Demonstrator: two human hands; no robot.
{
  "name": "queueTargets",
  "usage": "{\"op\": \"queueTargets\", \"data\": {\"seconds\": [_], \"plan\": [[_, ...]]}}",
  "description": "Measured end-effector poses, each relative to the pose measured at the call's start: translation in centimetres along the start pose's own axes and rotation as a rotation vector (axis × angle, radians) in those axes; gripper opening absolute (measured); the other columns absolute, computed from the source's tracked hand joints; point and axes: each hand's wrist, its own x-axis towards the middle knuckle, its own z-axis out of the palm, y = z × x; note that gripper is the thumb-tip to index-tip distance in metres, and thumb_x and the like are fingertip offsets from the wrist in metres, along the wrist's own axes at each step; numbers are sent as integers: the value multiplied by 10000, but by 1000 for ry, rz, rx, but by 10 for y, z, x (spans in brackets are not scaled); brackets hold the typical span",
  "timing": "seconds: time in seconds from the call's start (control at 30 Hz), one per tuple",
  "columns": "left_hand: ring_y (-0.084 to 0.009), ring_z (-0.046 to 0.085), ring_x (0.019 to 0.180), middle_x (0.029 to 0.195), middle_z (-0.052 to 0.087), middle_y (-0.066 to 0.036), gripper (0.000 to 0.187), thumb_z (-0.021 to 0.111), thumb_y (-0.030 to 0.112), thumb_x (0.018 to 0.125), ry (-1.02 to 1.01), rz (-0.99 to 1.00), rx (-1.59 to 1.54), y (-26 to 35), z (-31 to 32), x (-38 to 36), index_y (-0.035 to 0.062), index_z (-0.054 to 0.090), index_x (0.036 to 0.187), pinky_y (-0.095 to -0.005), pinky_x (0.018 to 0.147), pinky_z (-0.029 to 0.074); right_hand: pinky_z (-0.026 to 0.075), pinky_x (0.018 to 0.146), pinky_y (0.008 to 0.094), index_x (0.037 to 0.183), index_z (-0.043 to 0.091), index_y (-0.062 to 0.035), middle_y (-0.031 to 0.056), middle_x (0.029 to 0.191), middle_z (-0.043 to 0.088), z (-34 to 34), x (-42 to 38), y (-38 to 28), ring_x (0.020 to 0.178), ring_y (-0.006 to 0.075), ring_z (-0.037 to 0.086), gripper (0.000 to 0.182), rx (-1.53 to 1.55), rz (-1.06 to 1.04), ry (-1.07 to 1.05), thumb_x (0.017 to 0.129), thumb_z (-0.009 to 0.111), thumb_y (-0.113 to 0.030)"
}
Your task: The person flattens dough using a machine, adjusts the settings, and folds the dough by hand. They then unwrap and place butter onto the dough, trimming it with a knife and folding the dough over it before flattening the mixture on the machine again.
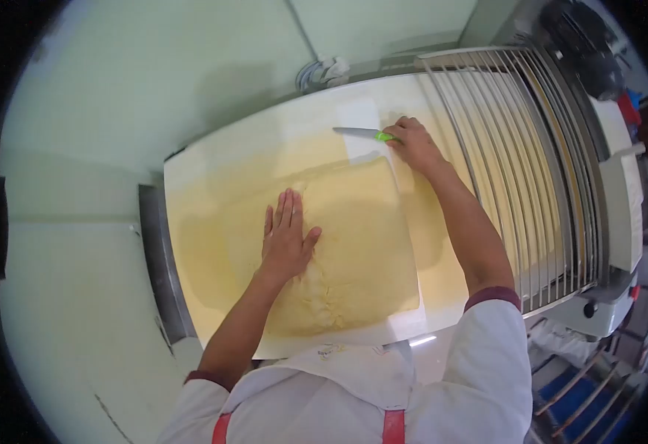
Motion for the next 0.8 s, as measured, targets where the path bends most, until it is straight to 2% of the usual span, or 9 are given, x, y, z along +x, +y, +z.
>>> {"op": "queueTargets", "data": {"seconds": [0.1,0.13,0.17,0.23,0.33,0.5,0.57,0.73,0.8], "plan": [[-335,134,1452,1545,185,-223,741,414,452,969,2,-17,-40,3,-1,-6,-36,183,1477,-471,1174,82,454,924,439,1185,549,-94,202,1105,585,10,-20,-4,1055,375,551,342,-49,244,193,848,554,-39],[-340,137,1451,1542,191,-224,726,422,431,970,38,-32,-96,4,-1,-6,-36,190,1475,-476,1172,93,472,882,452,1202,478,-62,214,1016,611,4,-38,-9,997,375,586,345,28,219,330,860,507,-28],[-345,141,1449,1540,197,-225,711,430,410,972,75,-48,-154,8,-2,-2,-36,197,1473,-481,1169,103,480,867,450,1203,493,-56,214,996,623,-10,-59,-24,967,374,599,340,131,350,292,864,514,-37],[-355,151,1444,1534,202,-234,688,439,368,971,46,99,-153,37,4,12,-40,199,1470,-492,1162,120,496,838,447,1205,522,-42,213,955,649,-27,-98,-52,907,371,625,334,346,586,191,871,527,-54],[-370,159,1439,1529,198,-249,673,426,336,971,7,191,-130,103,17,42,-49,188,1470,-501,1157,127,504,797,450,1199,587,-52,211,915,670,15,-131,-51,835,373,640,317,448,283,542,887,549,-99],[-395,152,1435,1526,177,-276,676,384,338,976,22,167,85,133,44,70,-75,165,1465,-501,1159,117,505,815,404,1176,636,-50,202,992,672,13,-87,-53,892,354,649,299,558,368,384,896,577,-139],[-403,144,1435,1525,168,-287,678,372,341,977,18,156,108,131,47,67,-84,162,1461,-499,1160,112,506,819,388,1177,636,-47,204,1014,670,10,-96,-52,896,349,654,303,590,397,318,896,582,-146],[-406,139,1436,1527,157,-292,688,374,342,973,16,148,135,130,49,74,-88,153,1462,-496,1161,106,503,776,406,1167,644,-49,224,952,665,25,-152,-53,833,373,642,302,665,340,436,888,592,-151],[-406,137,1437,1529,154,-290,691,374,344,972,9,152,154,130,51,68,-88,151,1463,-493,1162,104,496,799,423,1159,647,-46,214,916,669,23,-131,-56,850,370,638,305,687,352,439,883,577,-155]]}}
